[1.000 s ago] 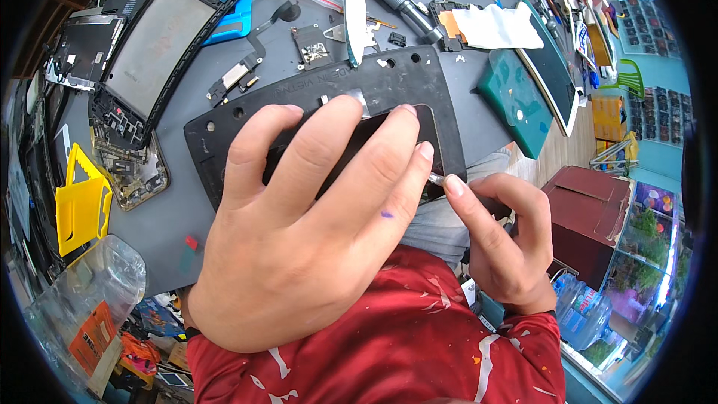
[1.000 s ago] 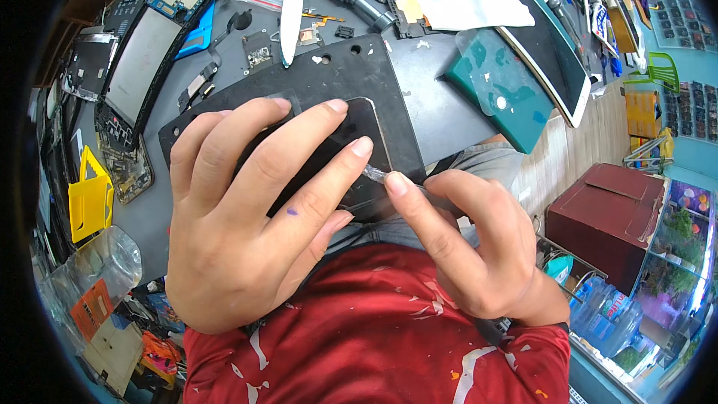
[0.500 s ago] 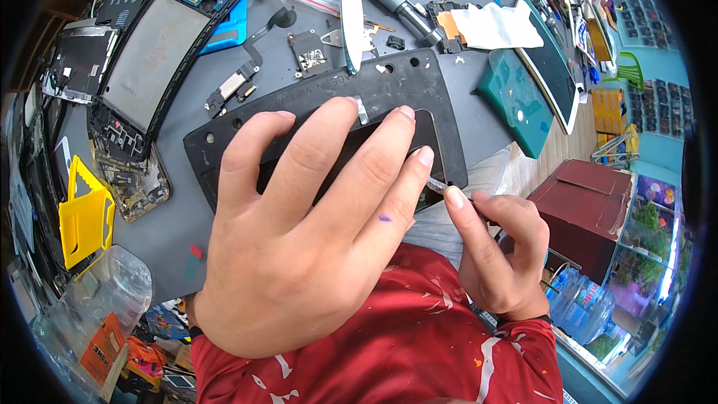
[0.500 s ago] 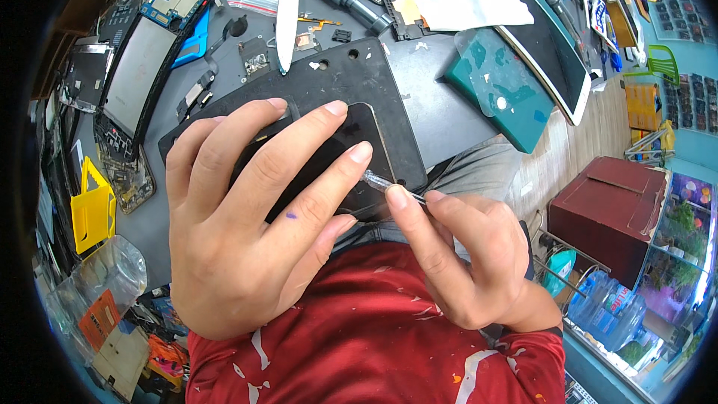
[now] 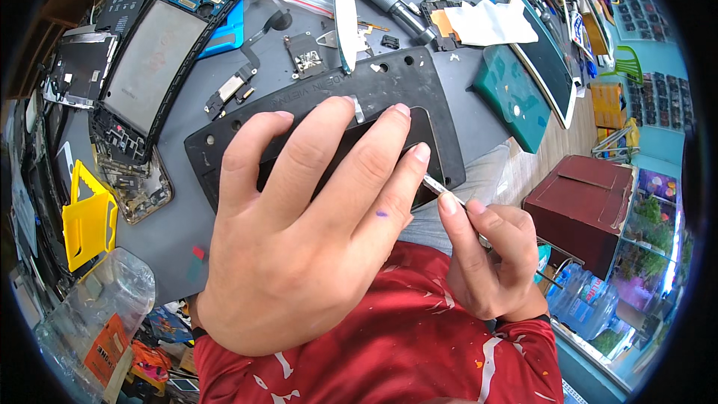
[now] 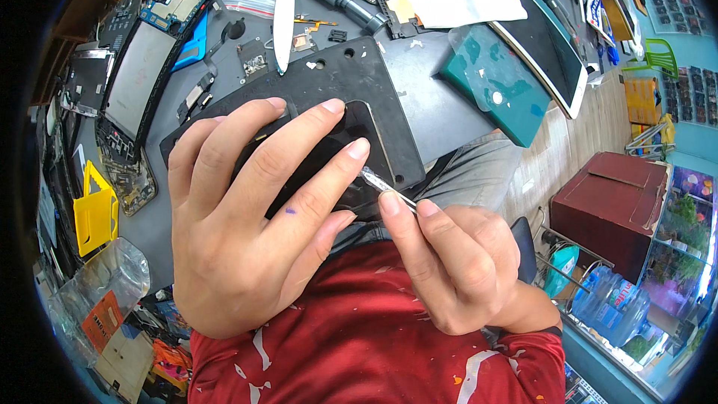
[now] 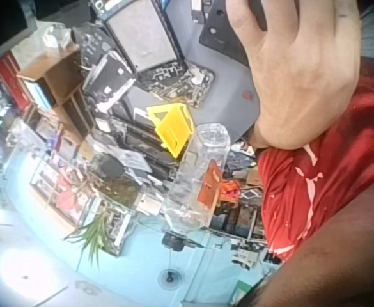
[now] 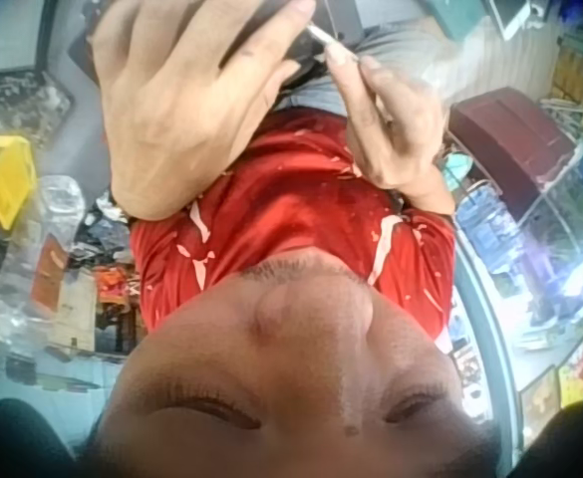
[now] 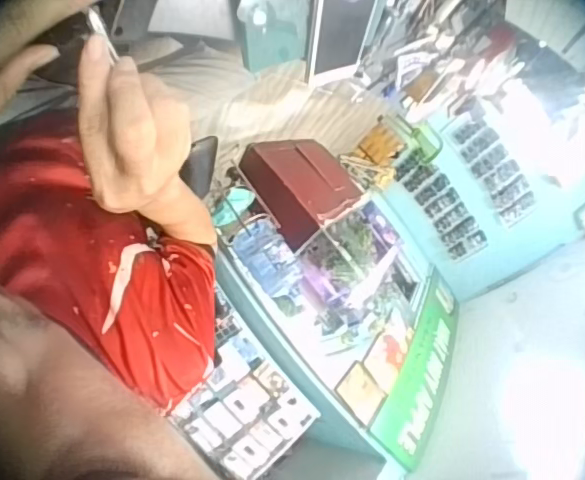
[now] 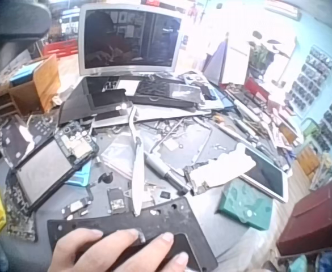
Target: The person opens a small plastic bag and removes a thin metal tool. They then use the tool to scrape or clean a small area on a black electronic component placed on a workbench. The person continues scraping the same spot repeatedly.
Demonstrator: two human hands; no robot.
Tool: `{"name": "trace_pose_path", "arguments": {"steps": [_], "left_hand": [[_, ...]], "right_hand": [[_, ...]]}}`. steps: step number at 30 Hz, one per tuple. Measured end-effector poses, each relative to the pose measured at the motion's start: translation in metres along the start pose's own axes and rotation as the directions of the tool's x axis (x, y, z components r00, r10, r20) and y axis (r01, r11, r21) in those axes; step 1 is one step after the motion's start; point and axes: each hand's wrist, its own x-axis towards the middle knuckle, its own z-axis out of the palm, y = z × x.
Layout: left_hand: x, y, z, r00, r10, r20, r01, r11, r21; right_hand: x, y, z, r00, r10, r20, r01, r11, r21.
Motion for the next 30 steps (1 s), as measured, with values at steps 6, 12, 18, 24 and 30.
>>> {"name": "trace_pose_path", "arguments": {"steps": [6, 12, 18, 24, 30], "left_hand": [[0.001, 0.000, -0.001, 1.000, 0.000, 0.004, 0.000, 1.000, -0.009], [0.002, 0.000, -0.002, 1.000, 0.006, 0.009, -0.006, 1.000, -0.011], [0.002, 0.001, -0.003, 0.999, 0.006, 0.033, -0.006, 1.000, -0.014], [0.003, -0.002, -0.002, 1.000, 0.025, 0.018, -0.024, 0.999, -0.038], [0.003, -0.002, -0.001, 1.000, 0.018, 0.012, -0.018, 0.999, -0.031]], "right_hand": [[-0.002, -0.021, -0.001, 0.967, 0.256, -0.008, -0.253, 0.960, 0.118], [0.008, -0.035, -0.013, 0.830, 0.547, 0.112, -0.556, 0.795, 0.243], [0.021, -0.033, -0.031, 0.408, 0.747, 0.525, -0.866, 0.133, 0.483], [0.037, -0.009, -0.041, 0.070, 0.379, 0.923, -0.721, -0.619, 0.310], [0.041, -0.020, -0.039, 0.080, 0.362, 0.929, -0.582, -0.740, 0.339]]}}
